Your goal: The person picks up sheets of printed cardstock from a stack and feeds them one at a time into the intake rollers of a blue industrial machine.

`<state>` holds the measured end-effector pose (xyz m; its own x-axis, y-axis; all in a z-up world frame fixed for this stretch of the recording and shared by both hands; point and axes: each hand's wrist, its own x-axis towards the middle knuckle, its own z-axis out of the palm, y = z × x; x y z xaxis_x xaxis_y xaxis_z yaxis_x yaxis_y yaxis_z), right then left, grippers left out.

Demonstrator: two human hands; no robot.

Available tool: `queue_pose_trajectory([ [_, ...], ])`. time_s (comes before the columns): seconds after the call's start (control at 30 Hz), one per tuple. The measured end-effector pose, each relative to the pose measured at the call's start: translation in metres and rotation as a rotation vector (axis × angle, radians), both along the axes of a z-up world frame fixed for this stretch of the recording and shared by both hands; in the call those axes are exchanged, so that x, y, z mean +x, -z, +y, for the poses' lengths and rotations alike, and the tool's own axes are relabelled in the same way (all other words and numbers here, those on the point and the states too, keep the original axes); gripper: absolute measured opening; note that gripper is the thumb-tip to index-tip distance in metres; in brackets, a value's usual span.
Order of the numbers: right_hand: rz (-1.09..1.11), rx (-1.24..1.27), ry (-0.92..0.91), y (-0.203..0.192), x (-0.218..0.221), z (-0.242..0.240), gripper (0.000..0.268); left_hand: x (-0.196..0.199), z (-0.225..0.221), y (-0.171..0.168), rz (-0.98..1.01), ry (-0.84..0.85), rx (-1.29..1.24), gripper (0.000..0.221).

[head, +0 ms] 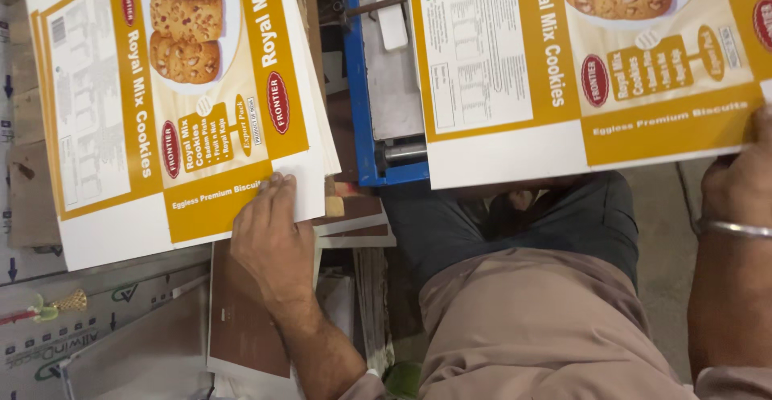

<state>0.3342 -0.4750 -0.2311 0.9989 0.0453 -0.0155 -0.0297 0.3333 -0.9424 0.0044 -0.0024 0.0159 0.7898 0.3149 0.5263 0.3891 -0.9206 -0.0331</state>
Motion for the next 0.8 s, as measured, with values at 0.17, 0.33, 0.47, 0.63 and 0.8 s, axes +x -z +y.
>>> queue_pose_trajectory([
  [0.17,0.06,0.304,-0.084,-0.002,0.048,0.032,0.049,0.002,-0.003,0.001,-0.026,0.006,-0.062,0.036],
  [0.33,0.065,0.301,-0.015,-0.004,0.064,0.056,0.039,0.002,-0.006,0.0,0.023,-0.023,-0.118,0.044],
  [0.47,0.18,0.141,-0.093,-0.031,0.038,0.063,0.036,-0.008,0.001,-0.003,0.058,0.017,-0.184,0.053],
  [0.63,0.316,0.003,-0.203,-0.061,-0.014,0.076,0.033,-0.029,0.042,-0.021,-0.168,0.053,-0.305,0.044],
  [0.8,0.313,0.094,-0.42,-0.096,-0.062,0.112,0.039,-0.005,0.012,-0.018,-0.256,0.054,-0.233,0.038],
])
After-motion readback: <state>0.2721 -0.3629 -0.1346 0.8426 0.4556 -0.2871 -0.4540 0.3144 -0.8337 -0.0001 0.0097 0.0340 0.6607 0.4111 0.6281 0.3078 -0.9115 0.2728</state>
